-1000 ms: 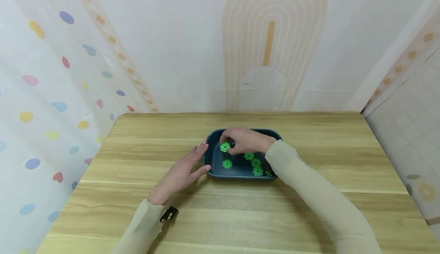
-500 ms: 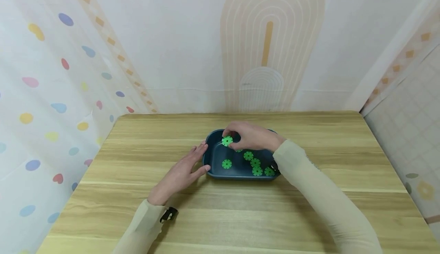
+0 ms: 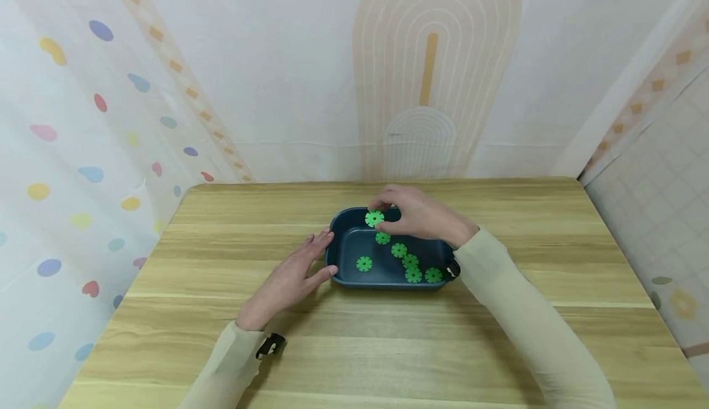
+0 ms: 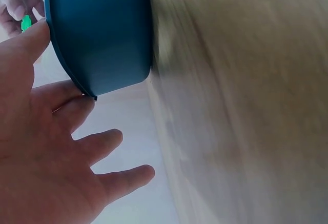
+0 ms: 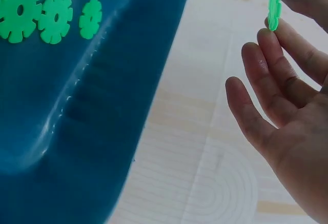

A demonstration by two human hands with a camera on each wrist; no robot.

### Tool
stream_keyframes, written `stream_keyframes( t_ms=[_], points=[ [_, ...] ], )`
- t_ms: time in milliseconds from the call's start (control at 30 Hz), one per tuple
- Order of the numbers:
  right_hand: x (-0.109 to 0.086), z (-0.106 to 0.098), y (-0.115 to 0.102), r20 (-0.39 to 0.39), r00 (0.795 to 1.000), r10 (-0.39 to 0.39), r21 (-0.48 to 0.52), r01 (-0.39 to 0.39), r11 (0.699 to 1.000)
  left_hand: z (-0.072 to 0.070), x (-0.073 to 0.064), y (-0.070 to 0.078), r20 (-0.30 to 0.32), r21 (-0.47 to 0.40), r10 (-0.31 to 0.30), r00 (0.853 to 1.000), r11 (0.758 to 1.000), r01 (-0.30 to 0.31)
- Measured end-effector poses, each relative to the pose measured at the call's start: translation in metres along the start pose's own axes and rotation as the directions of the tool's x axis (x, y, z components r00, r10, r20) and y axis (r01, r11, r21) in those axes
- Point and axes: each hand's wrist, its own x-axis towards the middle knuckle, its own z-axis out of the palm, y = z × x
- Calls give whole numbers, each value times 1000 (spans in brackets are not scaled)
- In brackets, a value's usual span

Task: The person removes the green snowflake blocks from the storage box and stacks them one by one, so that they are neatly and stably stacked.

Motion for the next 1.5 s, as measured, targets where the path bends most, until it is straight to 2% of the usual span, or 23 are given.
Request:
stream_keyframes(
  t_ms=[367, 633, 967, 1167, 1500],
  points=[
    [-23, -8, 0, -70, 997, 23, -14, -24, 1000, 0, 2, 1, 15, 17, -13, 1000, 1000, 13],
    [-40, -10, 4, -125, 990, 58, -7, -59, 998, 0, 3, 2, -15, 7, -9, 1000, 1000, 9],
    [-63, -10, 13, -232, 967, 110, 33, -105, 994, -1, 4, 2, -93, 7, 20, 995, 1000, -20],
    [-76, -10, 19, -271, 954, 127, 62, -115, 991, -1, 5, 2, -101, 9, 14, 995, 1000, -13],
    [-99, -6, 29, -340, 929, 149, 30, -148, 989, 1, 5, 2, -97, 3, 0, 995, 1000, 1]
  ],
)
